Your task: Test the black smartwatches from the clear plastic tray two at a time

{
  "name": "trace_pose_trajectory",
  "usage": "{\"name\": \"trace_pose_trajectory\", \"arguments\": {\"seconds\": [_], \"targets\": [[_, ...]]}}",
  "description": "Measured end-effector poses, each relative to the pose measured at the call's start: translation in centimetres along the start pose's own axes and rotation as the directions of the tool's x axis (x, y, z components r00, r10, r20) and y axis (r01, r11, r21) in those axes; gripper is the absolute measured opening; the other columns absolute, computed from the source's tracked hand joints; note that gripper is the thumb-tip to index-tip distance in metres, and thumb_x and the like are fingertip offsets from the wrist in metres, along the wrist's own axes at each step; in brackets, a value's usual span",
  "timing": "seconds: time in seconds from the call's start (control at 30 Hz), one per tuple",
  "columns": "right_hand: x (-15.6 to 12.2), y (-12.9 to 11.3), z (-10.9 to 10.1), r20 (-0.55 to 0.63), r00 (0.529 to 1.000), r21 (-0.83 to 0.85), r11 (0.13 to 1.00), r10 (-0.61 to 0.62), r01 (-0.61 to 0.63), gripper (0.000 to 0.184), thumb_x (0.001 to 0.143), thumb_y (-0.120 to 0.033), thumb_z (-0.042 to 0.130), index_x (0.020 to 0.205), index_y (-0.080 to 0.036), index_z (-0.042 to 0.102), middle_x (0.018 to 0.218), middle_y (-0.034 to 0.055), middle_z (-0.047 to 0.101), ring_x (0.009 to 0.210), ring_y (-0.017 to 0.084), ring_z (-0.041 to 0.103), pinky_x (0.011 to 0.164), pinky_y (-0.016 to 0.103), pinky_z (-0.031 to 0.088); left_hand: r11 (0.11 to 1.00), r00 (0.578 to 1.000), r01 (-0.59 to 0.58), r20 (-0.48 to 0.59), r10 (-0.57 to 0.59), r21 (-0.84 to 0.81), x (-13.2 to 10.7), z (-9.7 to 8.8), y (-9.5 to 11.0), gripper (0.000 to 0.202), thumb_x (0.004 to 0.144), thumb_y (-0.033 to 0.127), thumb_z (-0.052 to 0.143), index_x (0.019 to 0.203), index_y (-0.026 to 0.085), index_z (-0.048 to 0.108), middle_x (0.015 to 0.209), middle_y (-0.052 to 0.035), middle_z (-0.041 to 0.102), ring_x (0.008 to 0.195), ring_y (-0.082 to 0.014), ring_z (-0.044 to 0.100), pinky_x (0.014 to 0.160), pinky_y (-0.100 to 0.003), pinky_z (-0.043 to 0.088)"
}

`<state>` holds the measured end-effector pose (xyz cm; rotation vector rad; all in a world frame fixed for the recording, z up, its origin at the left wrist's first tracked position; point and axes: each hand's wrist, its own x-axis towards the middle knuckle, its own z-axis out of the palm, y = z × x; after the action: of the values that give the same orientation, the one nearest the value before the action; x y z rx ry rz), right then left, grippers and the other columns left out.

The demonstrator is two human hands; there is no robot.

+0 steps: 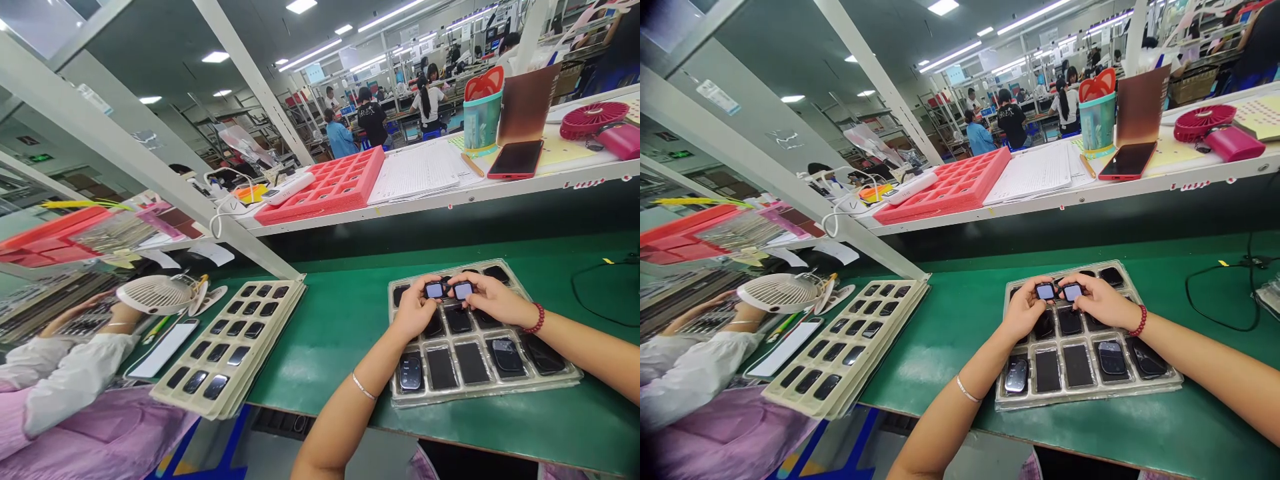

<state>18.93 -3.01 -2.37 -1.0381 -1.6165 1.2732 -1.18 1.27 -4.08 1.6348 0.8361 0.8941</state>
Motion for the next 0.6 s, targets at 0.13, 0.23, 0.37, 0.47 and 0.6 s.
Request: {"name": "trace_pose_trajectory", "arguments": {"seconds": [0.13,0.23,0.37,0.47,0.6], "targets": [[-0.08,-0.12,-0.04,-0.030,0.999,-0.035,0.999,-0.020,0.019,0.040,0.073,-0.009,0.048,0.111,-0.020,0.056,0.108,0.0066,0.059,0.078,0.016,0.060,0.072,0.031,0.051,0.999,1.000,0.000,-0.006,0.000,0.033,0.01,0.03,0.05,0.046,0.070,0.003,0.047,0.113,0.017,0.055,0.090,-0.0048,0.063,0.071,-0.0135,0.061,0.071,-0.028,0.054],[-0.02,-0.17,-0.10,-0.033,0.999,-0.057,0.998,-0.011,0.009,0.043,0.072,-0.008,0.049,0.112,-0.021,0.056,0.110,0.0064,0.058,0.082,0.018,0.060,0.072,0.031,0.051,0.999,1.000,-0.003,-0.011,0.004,0.048,0.01,0.06,0.14,0.045,0.070,0.004,0.047,0.112,0.017,0.056,0.088,-0.0041,0.062,0.064,-0.0110,0.058,0.070,-0.028,0.054],[0.13,-0.14,-0.12,-0.006,1.000,-0.053,0.999,0.002,-0.003,0.043,0.071,-0.009,0.050,0.113,-0.021,0.055,0.114,0.0071,0.057,0.096,0.021,0.057,0.073,0.031,0.051,0.999,1.000,-0.012,-0.006,0.012,0.045,-0.01,0.06,0.28,0.044,0.071,0.004,0.046,0.112,0.017,0.056,0.089,-0.0039,0.061,0.059,-0.0087,0.054,0.070,-0.028,0.054],[0.18,-0.12,-0.10,-0.003,1.000,-0.058,0.998,0.015,-0.015,0.044,0.071,-0.009,0.050,0.113,-0.020,0.055,0.114,0.0073,0.056,0.094,0.020,0.057,0.074,0.031,0.051,0.998,1.000,-0.020,-0.005,0.021,0.060,-0.02,0.03,0.28,0.044,0.071,0.004,0.046,0.112,0.017,0.056,0.087,-0.0034,0.061,0.058,-0.0085,0.053,0.071,-0.028,0.054],[0.17,-0.14,-0.11,0.005,1.000,-0.062,0.998,0.020,-0.019,0.045,0.071,-0.009,0.049,0.115,-0.019,0.055,0.114,0.0075,0.056,0.085,0.017,0.058,0.073,0.031,0.052,0.998,1.000,-0.017,-0.002,0.017,0.054,-0.02,0.00,0.13,0.045,0.070,0.004,0.046,0.113,0.018,0.056,0.090,-0.0040,0.062,0.061,-0.0093,0.056,0.072,-0.029,0.054]]}}
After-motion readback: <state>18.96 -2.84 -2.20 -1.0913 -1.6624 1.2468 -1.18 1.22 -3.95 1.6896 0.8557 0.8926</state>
